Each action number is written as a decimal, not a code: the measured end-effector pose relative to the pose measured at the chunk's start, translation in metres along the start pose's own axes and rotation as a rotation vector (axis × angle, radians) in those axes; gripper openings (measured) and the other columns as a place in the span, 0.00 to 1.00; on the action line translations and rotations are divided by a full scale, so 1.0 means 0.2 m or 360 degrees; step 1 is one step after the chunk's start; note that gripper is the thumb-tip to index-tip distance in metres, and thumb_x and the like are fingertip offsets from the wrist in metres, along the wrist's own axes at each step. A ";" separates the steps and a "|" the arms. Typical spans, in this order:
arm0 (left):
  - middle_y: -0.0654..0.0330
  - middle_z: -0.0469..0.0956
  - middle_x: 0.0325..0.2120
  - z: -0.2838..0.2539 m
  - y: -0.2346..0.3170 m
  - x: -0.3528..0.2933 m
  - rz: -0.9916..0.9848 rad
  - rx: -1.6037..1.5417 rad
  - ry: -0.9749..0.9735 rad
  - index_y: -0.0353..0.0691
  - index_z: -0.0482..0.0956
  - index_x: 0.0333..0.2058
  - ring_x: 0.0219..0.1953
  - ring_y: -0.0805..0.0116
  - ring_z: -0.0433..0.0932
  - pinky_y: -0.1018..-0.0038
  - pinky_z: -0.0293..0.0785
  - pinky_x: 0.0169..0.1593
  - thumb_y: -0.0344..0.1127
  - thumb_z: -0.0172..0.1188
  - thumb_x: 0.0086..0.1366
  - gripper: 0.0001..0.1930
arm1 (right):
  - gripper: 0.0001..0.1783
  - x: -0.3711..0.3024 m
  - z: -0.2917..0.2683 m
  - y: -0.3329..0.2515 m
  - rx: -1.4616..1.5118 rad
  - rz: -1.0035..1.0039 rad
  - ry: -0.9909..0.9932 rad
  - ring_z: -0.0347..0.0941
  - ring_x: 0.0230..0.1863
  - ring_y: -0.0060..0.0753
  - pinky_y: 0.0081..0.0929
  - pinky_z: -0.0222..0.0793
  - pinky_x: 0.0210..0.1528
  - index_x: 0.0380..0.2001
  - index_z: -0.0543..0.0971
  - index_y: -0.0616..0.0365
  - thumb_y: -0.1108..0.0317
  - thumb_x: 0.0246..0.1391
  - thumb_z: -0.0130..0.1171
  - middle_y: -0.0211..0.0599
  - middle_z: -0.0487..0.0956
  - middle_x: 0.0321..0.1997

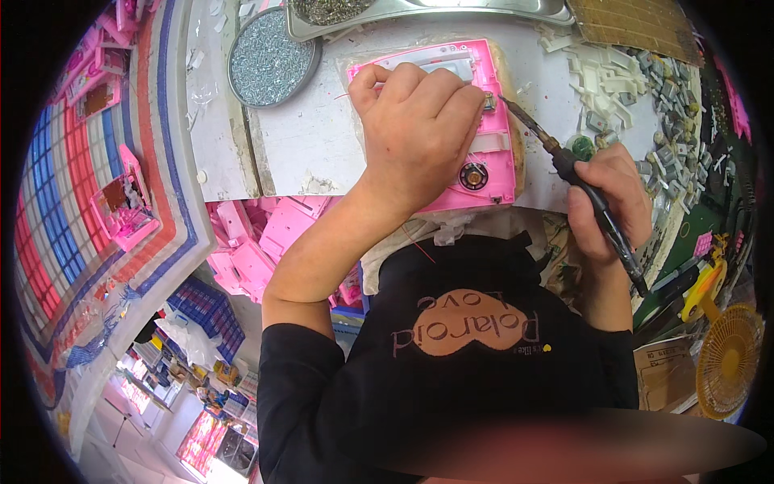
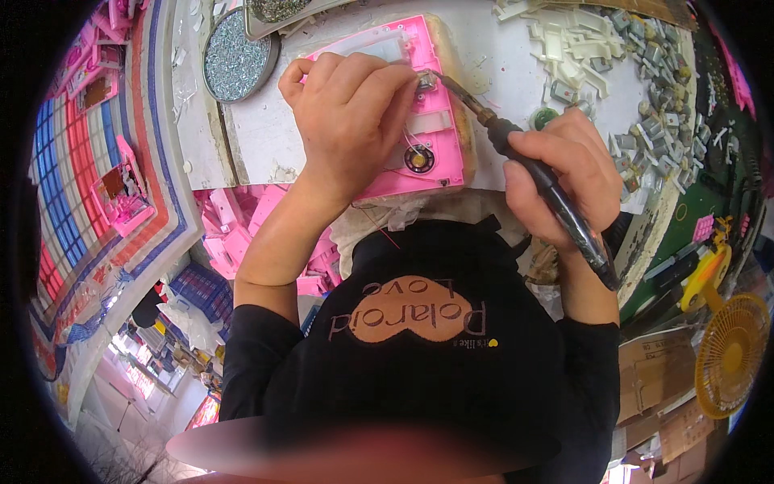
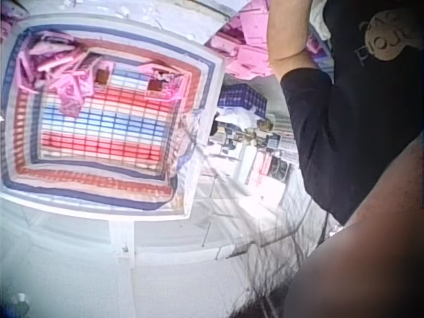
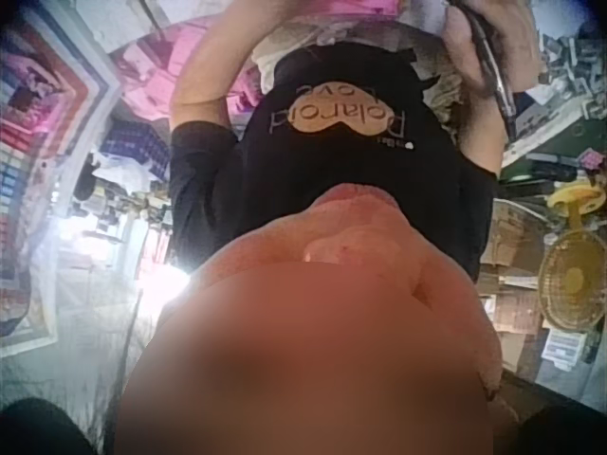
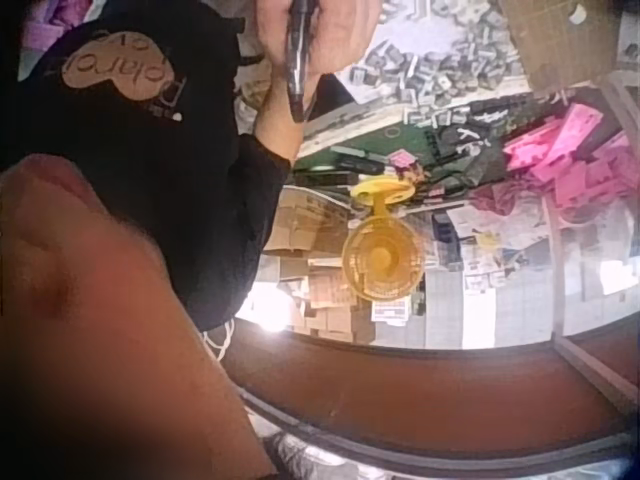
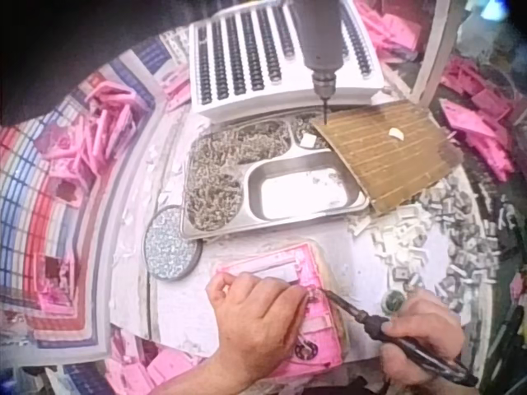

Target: Assembling internal electronic components and housing for a pink toy device using a soldering iron and screwdriver.

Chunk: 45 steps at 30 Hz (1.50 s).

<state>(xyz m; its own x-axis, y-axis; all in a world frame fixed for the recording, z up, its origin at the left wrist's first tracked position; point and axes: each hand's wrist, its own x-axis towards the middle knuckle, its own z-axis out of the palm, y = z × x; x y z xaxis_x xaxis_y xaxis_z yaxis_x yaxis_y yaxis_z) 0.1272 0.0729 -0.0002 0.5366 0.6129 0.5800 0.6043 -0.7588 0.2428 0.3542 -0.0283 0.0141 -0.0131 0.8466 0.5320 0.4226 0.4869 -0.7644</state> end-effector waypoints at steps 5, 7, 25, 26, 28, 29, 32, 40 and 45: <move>0.71 0.77 0.27 -0.03 0.00 0.01 -0.0011 -0.0017 -0.0059 0.51 0.84 0.34 0.32 0.69 0.74 0.66 0.57 0.48 0.34 0.73 0.54 0.09 | 0.16 0.00 -0.01 -0.01 -0.0017 0.0032 -0.0016 0.70 0.25 0.37 0.30 0.63 0.29 0.41 0.81 0.67 0.78 0.46 0.68 0.39 0.76 0.25; 0.69 0.78 0.30 -0.06 0.02 0.02 -0.0037 -0.0088 -0.0063 0.49 0.85 0.37 0.33 0.69 0.75 0.66 0.61 0.49 0.32 0.72 0.55 0.10 | 0.16 0.00 -0.02 -0.02 -0.0017 0.0040 -0.0012 0.70 0.26 0.37 0.30 0.63 0.29 0.42 0.80 0.67 0.78 0.47 0.67 0.40 0.76 0.25; 0.68 0.83 0.38 -0.25 -0.19 -0.14 -0.0116 -0.0345 -0.0100 0.49 0.85 0.37 0.39 0.65 0.82 0.65 0.71 0.43 0.31 0.72 0.54 0.11 | 0.15 0.04 0.01 -0.05 0.0071 0.0044 0.0037 0.69 0.30 0.34 0.28 0.63 0.34 0.43 0.79 0.70 0.80 0.50 0.65 0.43 0.77 0.29; 0.66 0.83 0.36 -0.26 -0.21 -0.15 -0.0226 -0.0288 -0.0007 0.48 0.86 0.37 0.38 0.64 0.82 0.64 0.72 0.44 0.31 0.71 0.55 0.10 | 0.14 0.04 0.00 -0.05 0.0068 0.0040 0.0042 0.69 0.31 0.34 0.28 0.62 0.34 0.43 0.79 0.70 0.80 0.51 0.65 0.43 0.77 0.29; 0.64 0.83 0.34 -0.27 -0.26 -0.18 -0.0427 -0.0174 0.0050 0.46 0.85 0.36 0.37 0.62 0.82 0.63 0.73 0.46 0.30 0.71 0.56 0.08 | 0.14 0.03 -0.01 -0.05 0.0079 0.0069 0.0052 0.69 0.31 0.34 0.27 0.62 0.34 0.43 0.79 0.70 0.80 0.52 0.64 0.42 0.76 0.29; 0.62 0.82 0.33 -0.27 -0.26 -0.20 -0.0487 -0.0183 0.0024 0.44 0.85 0.36 0.35 0.62 0.82 0.64 0.74 0.45 0.30 0.71 0.57 0.08 | 0.14 0.02 -0.02 -0.04 0.0095 0.0097 0.0053 0.69 0.31 0.33 0.27 0.62 0.34 0.43 0.79 0.70 0.80 0.52 0.64 0.42 0.76 0.29; 0.58 0.82 0.30 -0.27 -0.25 -0.23 -0.0681 -0.0271 -0.0132 0.39 0.84 0.36 0.31 0.63 0.81 0.67 0.77 0.40 0.27 0.70 0.59 0.06 | 0.14 0.02 0.01 -0.04 0.0132 0.0140 0.0055 0.68 0.31 0.32 0.27 0.62 0.35 0.43 0.79 0.71 0.80 0.52 0.64 0.41 0.76 0.29; 0.54 0.80 0.27 -0.39 -0.23 -0.18 -0.0669 -0.0201 -0.0407 0.36 0.82 0.36 0.28 0.56 0.80 0.65 0.76 0.34 0.29 0.67 0.62 0.06 | 0.15 0.04 0.03 -0.04 0.0186 0.0087 0.0063 0.68 0.31 0.32 0.27 0.61 0.35 0.44 0.79 0.71 0.81 0.51 0.64 0.40 0.76 0.29; 0.54 0.77 0.28 -0.48 -0.18 -0.08 -0.0605 -0.0130 -0.0659 0.37 0.81 0.33 0.29 0.50 0.77 0.59 0.76 0.36 0.30 0.66 0.59 0.05 | 0.15 0.04 0.03 -0.03 0.0217 0.0094 0.0147 0.67 0.30 0.32 0.27 0.61 0.34 0.44 0.79 0.71 0.81 0.51 0.64 0.39 0.76 0.28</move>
<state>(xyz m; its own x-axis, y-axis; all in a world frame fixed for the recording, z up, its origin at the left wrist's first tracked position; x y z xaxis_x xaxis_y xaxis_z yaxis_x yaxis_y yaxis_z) 0.0399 0.0685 0.0560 0.4864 0.8690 0.0909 0.7614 -0.4726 0.4438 0.3455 -0.0240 0.0209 0.0942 0.8543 0.5112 0.2935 0.4668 -0.8342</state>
